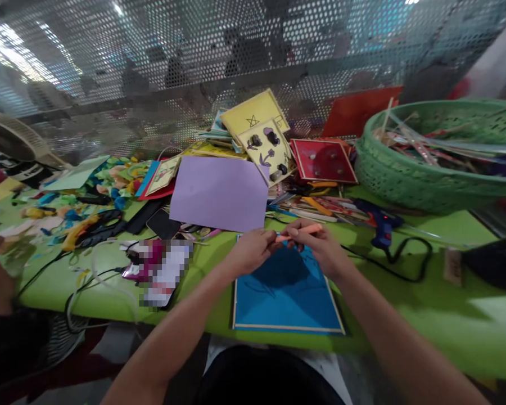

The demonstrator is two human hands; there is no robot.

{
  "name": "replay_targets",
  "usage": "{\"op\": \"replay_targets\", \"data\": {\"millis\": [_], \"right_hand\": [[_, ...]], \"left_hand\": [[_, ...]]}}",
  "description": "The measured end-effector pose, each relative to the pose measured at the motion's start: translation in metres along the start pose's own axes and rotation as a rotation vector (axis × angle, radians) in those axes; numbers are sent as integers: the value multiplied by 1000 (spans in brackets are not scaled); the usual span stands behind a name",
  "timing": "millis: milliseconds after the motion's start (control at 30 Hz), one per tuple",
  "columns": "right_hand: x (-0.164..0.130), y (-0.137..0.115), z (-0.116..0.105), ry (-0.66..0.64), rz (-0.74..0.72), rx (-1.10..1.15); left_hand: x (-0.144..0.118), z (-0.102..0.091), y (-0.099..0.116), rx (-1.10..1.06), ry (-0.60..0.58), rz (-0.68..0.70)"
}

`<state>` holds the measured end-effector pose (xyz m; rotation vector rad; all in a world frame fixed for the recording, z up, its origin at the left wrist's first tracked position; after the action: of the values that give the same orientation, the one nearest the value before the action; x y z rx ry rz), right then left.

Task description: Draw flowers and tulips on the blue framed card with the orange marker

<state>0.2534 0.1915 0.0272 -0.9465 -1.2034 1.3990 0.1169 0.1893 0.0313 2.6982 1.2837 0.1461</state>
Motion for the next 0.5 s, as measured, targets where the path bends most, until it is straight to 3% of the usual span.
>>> {"op": "replay_targets", "data": {"millis": [500], "right_hand": [[-2,-9,-2,29,-97,-18]], "left_hand": [[3,-2,4,-19,-7,27]]}}
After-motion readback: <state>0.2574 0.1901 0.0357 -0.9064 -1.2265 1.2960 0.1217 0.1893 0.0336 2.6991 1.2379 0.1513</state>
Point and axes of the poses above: each hand's wrist, its own x-axis towards the middle knuckle, its own z-axis out of the palm, y = z × x, the point moved 8 cm from there along x, towards the middle knuckle, and after that the axes turned 8 degrees about x, right-handed, at the moved point
